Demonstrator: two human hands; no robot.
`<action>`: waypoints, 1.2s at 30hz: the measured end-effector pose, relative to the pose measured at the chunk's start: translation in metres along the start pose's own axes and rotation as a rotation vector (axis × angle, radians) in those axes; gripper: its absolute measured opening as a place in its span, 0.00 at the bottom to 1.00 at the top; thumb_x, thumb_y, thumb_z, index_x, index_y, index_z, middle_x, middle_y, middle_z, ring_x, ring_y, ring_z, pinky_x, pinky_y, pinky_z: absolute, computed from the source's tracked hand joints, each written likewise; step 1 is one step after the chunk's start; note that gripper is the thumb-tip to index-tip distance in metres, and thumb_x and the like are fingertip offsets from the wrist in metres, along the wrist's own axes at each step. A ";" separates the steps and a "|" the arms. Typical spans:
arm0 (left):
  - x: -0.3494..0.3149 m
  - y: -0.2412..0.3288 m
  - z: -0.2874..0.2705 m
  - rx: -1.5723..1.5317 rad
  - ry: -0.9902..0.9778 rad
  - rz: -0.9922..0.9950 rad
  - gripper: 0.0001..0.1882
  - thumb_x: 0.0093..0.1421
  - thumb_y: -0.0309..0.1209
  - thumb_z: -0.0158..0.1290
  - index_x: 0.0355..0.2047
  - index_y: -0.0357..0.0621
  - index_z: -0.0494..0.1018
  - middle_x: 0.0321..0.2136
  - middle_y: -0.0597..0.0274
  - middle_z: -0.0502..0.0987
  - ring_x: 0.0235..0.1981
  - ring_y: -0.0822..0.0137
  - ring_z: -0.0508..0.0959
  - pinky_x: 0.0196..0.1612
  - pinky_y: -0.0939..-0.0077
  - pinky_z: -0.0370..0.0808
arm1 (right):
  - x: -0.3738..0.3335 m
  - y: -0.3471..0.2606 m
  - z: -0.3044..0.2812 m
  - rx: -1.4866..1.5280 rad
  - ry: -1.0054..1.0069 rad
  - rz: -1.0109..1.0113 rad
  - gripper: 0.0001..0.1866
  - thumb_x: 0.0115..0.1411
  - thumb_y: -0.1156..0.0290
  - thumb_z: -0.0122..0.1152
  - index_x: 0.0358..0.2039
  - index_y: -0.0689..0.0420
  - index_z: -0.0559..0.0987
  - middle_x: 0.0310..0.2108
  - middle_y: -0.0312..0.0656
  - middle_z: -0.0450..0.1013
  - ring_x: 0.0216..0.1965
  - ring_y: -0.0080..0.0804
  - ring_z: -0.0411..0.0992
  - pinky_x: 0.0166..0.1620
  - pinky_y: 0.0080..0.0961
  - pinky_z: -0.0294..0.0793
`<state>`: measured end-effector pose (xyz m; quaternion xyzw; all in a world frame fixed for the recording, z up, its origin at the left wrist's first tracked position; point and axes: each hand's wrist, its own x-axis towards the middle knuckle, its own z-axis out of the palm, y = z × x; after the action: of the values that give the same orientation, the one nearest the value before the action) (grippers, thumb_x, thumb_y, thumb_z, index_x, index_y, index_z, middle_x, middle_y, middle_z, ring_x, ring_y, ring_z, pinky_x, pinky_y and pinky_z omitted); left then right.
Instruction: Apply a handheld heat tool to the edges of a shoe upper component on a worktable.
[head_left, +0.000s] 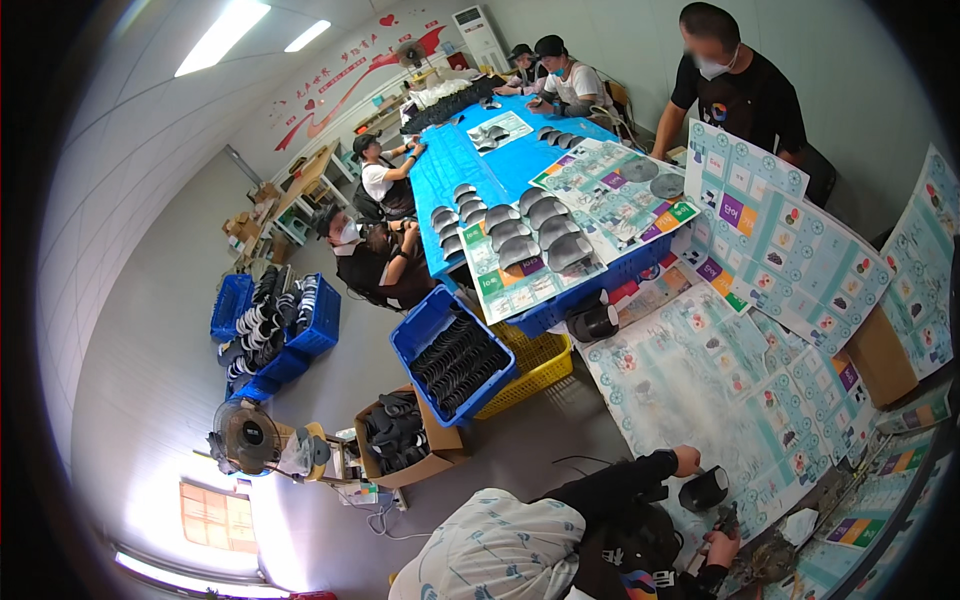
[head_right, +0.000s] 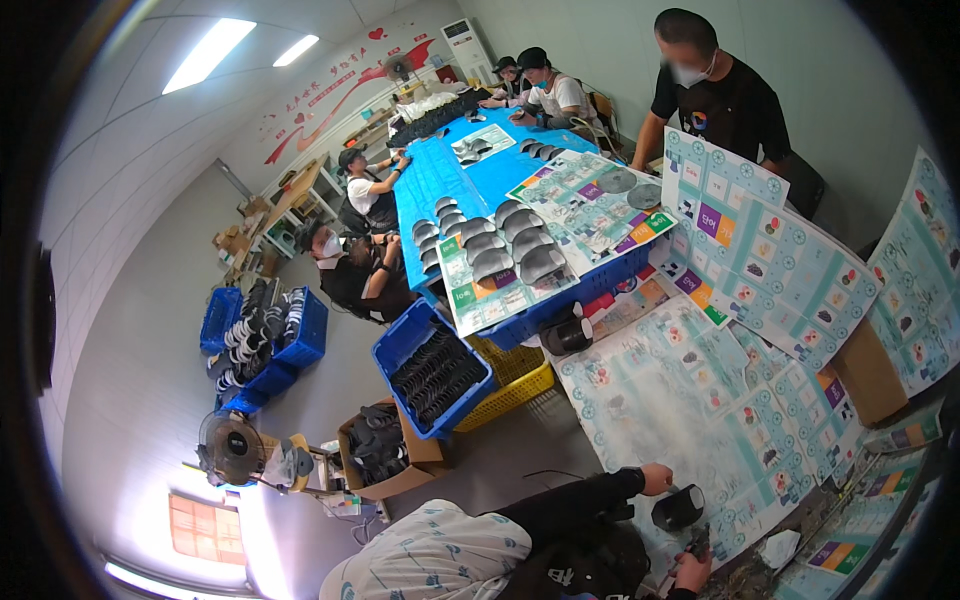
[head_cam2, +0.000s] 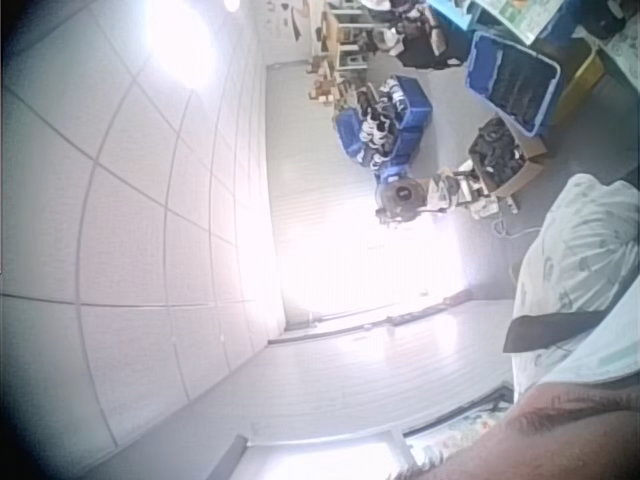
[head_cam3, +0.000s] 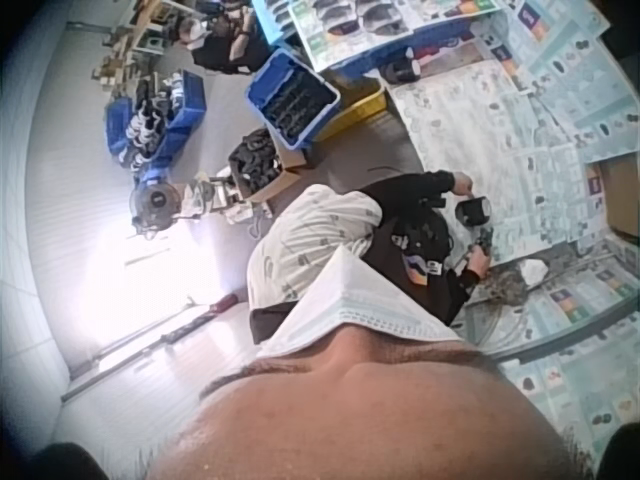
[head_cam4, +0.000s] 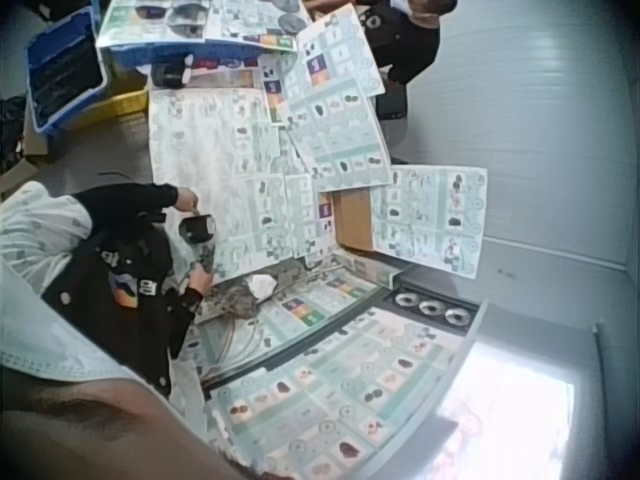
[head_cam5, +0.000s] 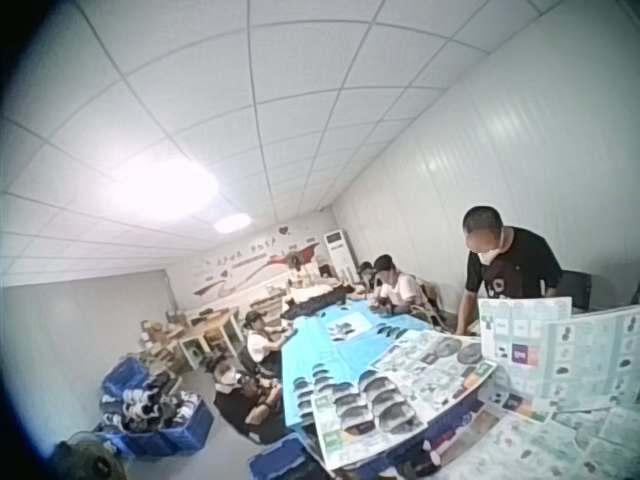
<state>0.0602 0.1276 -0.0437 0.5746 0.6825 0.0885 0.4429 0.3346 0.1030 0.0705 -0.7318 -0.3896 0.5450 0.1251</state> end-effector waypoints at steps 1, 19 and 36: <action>-0.001 -0.003 0.001 -0.015 0.023 0.010 0.15 0.57 0.40 0.54 0.38 0.44 0.81 0.36 0.48 0.82 0.41 0.47 0.81 0.45 0.56 0.77 | 0.003 0.004 0.000 -0.006 -0.004 -0.018 0.25 0.46 0.83 0.56 0.48 0.61 0.73 0.33 0.41 0.71 0.24 0.39 0.70 0.18 0.33 0.69; -0.002 0.000 0.002 -0.007 0.101 0.024 0.14 0.57 0.40 0.53 0.35 0.46 0.82 0.34 0.49 0.82 0.38 0.47 0.81 0.43 0.55 0.77 | 0.024 0.018 -0.004 0.025 -0.080 -0.036 0.31 0.46 0.84 0.55 0.55 0.61 0.71 0.35 0.40 0.73 0.26 0.39 0.72 0.16 0.31 0.66; -0.023 0.034 -0.010 -0.203 0.039 0.169 0.20 0.60 0.34 0.54 0.52 0.40 0.76 0.39 0.50 0.83 0.42 0.52 0.82 0.46 0.61 0.78 | -0.012 0.001 -0.031 -0.061 0.014 -0.274 0.19 0.53 0.68 0.63 0.44 0.63 0.80 0.27 0.42 0.78 0.22 0.33 0.73 0.28 0.35 0.71</action>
<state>0.0762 0.1221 -0.0048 0.5802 0.6279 0.2053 0.4763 0.3616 0.1016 0.0896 -0.6791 -0.5011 0.5056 0.1789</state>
